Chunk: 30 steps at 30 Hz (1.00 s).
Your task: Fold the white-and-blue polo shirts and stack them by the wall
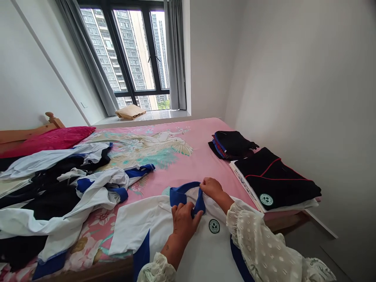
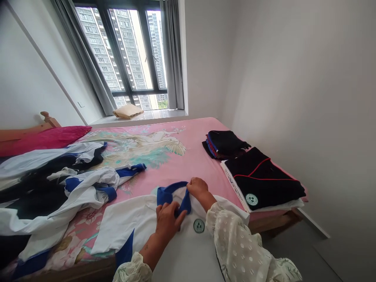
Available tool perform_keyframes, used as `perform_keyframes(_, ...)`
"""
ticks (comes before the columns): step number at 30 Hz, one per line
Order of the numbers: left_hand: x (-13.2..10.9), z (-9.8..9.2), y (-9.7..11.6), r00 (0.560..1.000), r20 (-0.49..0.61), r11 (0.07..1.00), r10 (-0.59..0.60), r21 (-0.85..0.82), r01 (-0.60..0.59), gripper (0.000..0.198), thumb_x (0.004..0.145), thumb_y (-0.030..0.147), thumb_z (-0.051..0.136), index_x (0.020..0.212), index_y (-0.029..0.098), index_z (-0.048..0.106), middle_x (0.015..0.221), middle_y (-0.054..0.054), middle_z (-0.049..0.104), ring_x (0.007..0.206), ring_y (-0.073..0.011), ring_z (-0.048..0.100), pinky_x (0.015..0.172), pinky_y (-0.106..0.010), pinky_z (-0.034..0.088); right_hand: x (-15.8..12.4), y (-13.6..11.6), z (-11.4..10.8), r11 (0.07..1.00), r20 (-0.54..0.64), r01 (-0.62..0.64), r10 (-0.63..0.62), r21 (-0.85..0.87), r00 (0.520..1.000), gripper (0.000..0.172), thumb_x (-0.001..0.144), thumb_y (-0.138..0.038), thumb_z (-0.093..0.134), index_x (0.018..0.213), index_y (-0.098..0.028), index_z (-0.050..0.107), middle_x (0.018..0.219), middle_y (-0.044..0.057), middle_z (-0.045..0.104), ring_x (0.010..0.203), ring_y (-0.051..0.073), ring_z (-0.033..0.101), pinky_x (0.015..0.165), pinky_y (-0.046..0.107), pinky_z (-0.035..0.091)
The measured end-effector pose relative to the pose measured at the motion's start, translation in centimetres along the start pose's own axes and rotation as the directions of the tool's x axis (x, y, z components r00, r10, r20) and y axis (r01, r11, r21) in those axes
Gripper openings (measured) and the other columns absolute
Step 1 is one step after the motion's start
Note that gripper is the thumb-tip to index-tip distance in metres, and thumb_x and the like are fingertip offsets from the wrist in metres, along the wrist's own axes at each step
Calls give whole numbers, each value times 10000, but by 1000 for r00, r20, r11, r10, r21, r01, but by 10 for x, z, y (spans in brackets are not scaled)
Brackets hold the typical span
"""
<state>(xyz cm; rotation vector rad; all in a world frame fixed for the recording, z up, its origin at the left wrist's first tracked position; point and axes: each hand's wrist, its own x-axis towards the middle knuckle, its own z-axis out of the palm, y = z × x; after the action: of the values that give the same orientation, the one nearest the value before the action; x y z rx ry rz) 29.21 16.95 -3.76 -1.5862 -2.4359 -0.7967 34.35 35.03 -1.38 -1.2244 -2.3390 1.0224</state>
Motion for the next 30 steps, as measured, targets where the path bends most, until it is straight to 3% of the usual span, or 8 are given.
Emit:
perform_keyframes(2, 1, 1, 0, 998, -6, 998, -67, -10, 67, 73, 793, 232, 541, 848, 230, 589, 722, -26, 646, 780, -236, 573, 773, -418, 337, -3, 7, 0, 997, -26, 5, -7, -82, 1000, 150, 761, -286, 545, 701, -184, 636, 743, 89, 651, 812, 237, 599, 703, 315, 367)
perform_keyframes(7, -5, 5, -14, 991, -135, 992, 7, -120, -23, 306, 746, 116, 516, 1025, 235, 559, 1024, -76, 612, 1005, -252, 548, 866, -414, 391, -14, 14, -7, 970, -83, 75, -96, -231, 992, 226, 795, -219, 491, 977, -180, 619, 942, 105, 650, 913, 230, 574, 768, 311, 383)
perform_keyframes(11, -9, 6, -39, 926, -271, 936, -262, -307, 175, 275, 793, 375, 564, 987, 192, 497, 928, -75, 554, 840, -226, 544, 782, -397, 475, -21, 1, -2, 908, 17, 322, -330, -266, 944, 330, 768, -149, 528, 1080, -221, 609, 1164, 72, 602, 1154, 203, 458, 985, 296, 284)
perform_keyframes(16, -2, 10, -47, 881, -165, 827, -443, -455, 330, 420, 752, 488, 595, 1006, 180, 466, 933, -55, 513, 757, -185, 511, 763, -400, 496, -23, -30, 27, 860, 196, 442, -402, -253, 894, 415, 739, -172, 598, 1140, -274, 600, 1187, 54, 618, 1215, 228, 441, 1073, 400, 180)
perform_keyframes(19, -1, 13, -40, 856, -108, 765, -506, -515, 387, 472, 724, 447, 624, 1069, 171, 459, 1021, -81, 511, 873, -211, 542, 798, -408, 498, -21, -42, 43, 902, 212, 353, -305, -250, 929, 522, 736, -180, 585, 1253, -193, 518, 1101, 117, 655, 1104, 262, 540, 975, 429, 322)
perform_keyframes(23, -3, 16, -32, 812, -126, 729, -570, -532, 430, 644, 625, 356, 713, 1182, 175, 445, 1126, -113, 497, 1078, -277, 510, 902, -442, 452, -34, -52, 55, 920, 196, 348, -313, -180, 929, 409, 773, -163, 515, 1178, -184, 567, 1046, 83, 672, 977, 197, 604, 853, 301, 420)
perform_keyframes(27, -4, 17, -34, 657, -30, 408, -753, -805, 430, 526, 601, 256, 689, 1099, 189, 534, 1102, -105, 559, 1070, -269, 537, 931, -409, 432, -63, -60, 57, 852, 224, 519, -495, -62, 839, 268, 795, -168, 520, 1015, -239, 657, 956, 19, 683, 973, 159, 578, 872, 240, 409)
perform_keyframes(30, -6, 19, -38, 591, 113, 173, -799, -897, 407, 303, 666, 318, 630, 932, 177, 602, 921, -75, 633, 901, -232, 609, 809, -358, 493, -68, -59, 52, 785, 109, 619, -614, -21, 782, 272, 804, -115, 481, 990, -201, 660, 967, 42, 676, 996, 175, 551, 931, 281, 384)
